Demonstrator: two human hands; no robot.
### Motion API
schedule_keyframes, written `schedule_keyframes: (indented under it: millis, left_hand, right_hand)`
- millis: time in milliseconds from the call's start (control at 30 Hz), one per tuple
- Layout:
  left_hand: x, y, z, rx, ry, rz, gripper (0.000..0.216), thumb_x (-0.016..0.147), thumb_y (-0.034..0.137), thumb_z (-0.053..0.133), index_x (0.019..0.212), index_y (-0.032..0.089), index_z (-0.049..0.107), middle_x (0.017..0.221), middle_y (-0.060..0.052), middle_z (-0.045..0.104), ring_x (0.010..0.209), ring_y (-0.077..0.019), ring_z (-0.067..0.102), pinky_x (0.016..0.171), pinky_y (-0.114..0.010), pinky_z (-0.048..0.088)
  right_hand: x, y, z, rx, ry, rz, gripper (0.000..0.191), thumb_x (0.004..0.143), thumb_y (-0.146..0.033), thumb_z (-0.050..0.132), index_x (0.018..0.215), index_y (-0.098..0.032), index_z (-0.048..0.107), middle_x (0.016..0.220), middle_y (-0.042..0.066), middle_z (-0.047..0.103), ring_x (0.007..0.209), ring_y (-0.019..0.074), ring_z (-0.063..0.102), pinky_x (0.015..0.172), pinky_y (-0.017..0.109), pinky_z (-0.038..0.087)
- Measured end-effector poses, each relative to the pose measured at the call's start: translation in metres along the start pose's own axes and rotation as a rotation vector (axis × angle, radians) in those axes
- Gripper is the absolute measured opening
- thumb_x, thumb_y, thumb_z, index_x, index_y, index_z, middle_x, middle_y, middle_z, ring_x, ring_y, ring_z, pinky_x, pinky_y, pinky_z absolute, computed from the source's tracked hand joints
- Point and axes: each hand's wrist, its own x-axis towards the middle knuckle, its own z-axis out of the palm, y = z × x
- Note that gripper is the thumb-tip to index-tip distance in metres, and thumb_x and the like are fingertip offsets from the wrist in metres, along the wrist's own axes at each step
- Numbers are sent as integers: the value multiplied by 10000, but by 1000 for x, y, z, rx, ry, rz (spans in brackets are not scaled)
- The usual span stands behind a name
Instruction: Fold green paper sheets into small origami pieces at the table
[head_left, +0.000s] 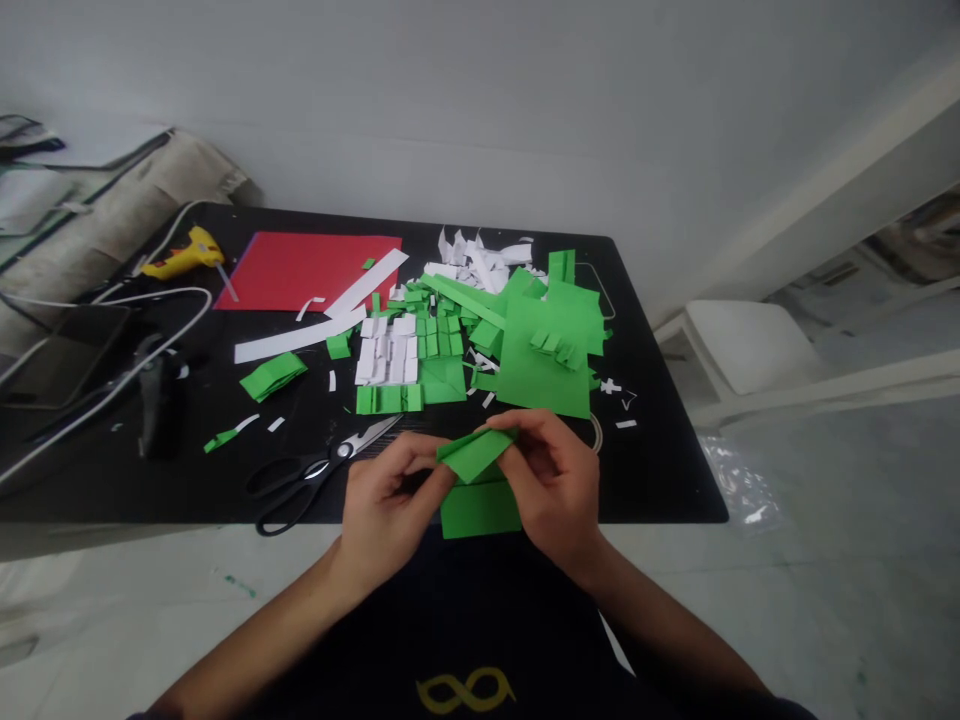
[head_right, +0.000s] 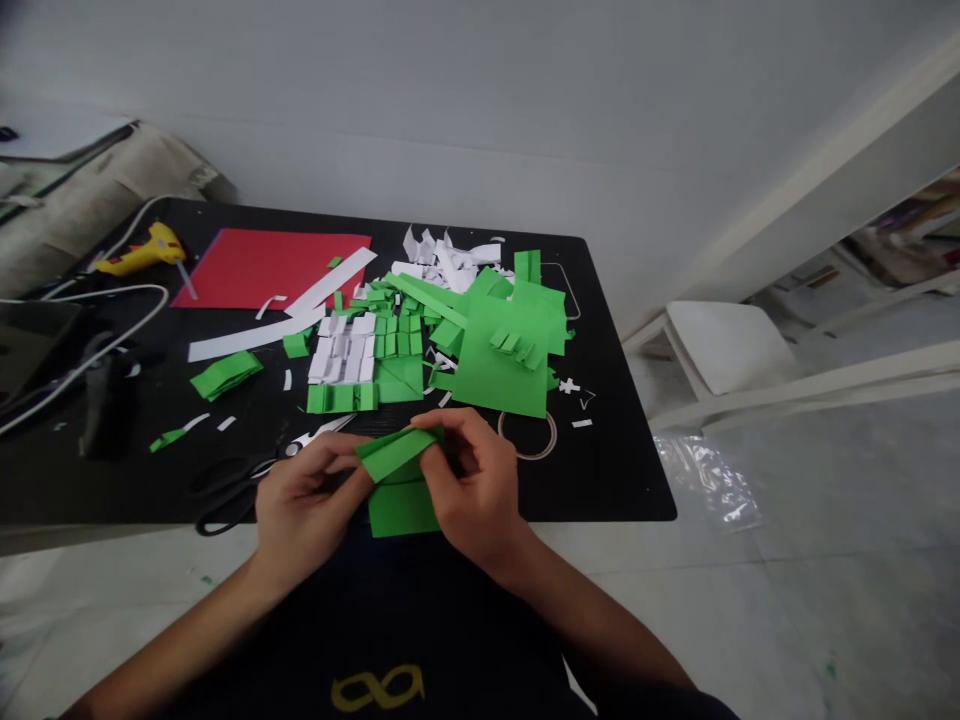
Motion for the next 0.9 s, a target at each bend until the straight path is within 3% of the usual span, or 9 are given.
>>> schedule_keyframes:
  millis: [633, 900]
  left_hand:
    - [-3, 4, 3, 22, 39, 68, 129, 917, 98, 722, 989, 199, 754, 728, 14, 807, 599, -121, 765, 579, -163, 605]
    - [-5, 1, 2, -92, 1, -45, 111, 928, 109, 720, 988, 200, 747, 772, 0, 822, 604, -117, 754, 560, -161, 576]
  right_hand:
    - [-7, 4, 4, -91, 96, -104, 148, 935, -160, 701, 1026, -273, 729, 925, 26, 775, 763, 189, 739, 660, 318, 583]
    - [-8, 6, -4, -115, 34, -213, 264, 929, -97, 681, 1075, -307, 747, 999, 18, 798, 855, 199, 762, 756, 332, 614]
